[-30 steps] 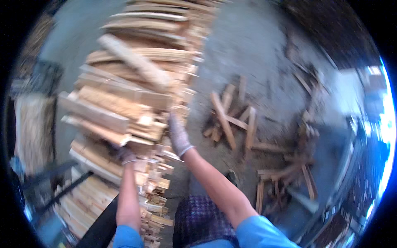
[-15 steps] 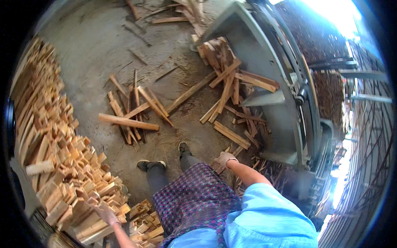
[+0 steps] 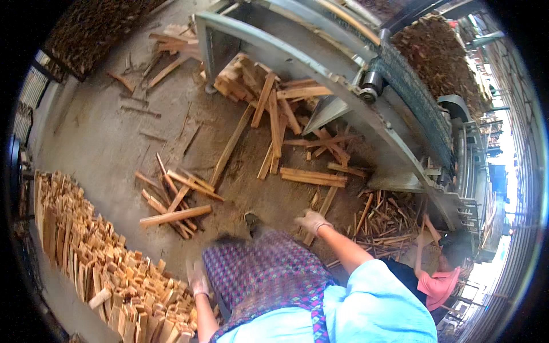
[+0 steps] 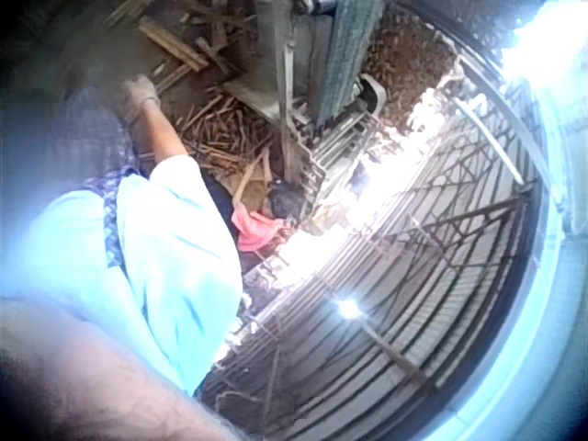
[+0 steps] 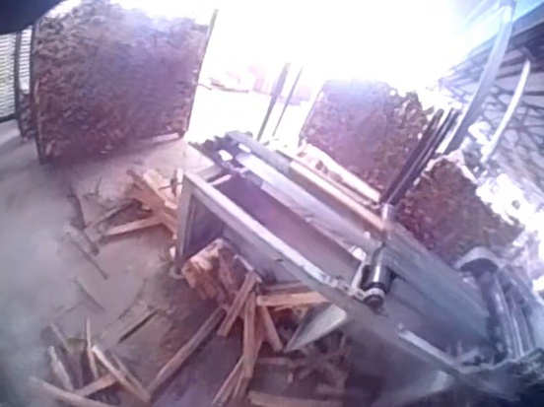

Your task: The person gathers loose wooden planks from a pile on the floor and stacks them onto a metal rack. The person repeatedly bends down to pick up bundles of wood and places them onto the rack.

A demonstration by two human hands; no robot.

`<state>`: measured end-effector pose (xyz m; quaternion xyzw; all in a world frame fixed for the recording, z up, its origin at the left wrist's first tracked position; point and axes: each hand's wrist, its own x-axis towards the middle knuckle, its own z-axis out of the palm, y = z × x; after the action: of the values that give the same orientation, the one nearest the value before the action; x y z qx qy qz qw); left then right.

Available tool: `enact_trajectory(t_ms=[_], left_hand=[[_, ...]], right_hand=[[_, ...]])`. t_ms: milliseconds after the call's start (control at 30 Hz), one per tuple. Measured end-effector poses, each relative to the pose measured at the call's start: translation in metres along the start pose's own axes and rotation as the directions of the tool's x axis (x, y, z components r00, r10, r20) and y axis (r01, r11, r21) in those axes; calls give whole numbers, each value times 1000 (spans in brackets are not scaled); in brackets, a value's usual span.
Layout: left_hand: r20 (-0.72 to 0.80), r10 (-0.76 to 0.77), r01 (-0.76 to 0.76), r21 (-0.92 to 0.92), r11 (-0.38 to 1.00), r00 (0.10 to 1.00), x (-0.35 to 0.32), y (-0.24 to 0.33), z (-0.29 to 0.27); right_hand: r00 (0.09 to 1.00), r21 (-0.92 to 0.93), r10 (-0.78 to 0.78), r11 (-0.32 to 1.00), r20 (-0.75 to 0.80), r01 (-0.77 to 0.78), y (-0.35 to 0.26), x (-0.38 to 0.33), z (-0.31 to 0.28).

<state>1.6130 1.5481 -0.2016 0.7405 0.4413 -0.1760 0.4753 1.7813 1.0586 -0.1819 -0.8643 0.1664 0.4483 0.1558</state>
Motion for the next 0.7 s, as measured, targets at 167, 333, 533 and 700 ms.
enact_trajectory(t_ms=[167, 333, 533, 700], left_hand=[[79, -5, 9, -44, 999, 997, 26, 36, 14], [178, -89, 87, 20, 996, 980, 54, 68, 46], [160, -23, 10, 78, 997, 987, 124, 106, 76], [183, -3, 13, -53, 999, 983, 154, 164, 98]], right_hand=[[990, 168, 122, 980, -70, -109, 18, -7, -39], [999, 20, 45, 999, 23, -46, 20, 26, -53], [996, -29, 19, 999, 83, -16, -23, 70, -90], [993, 89, 109, 990, 34, -111, -115, 113, -156]])
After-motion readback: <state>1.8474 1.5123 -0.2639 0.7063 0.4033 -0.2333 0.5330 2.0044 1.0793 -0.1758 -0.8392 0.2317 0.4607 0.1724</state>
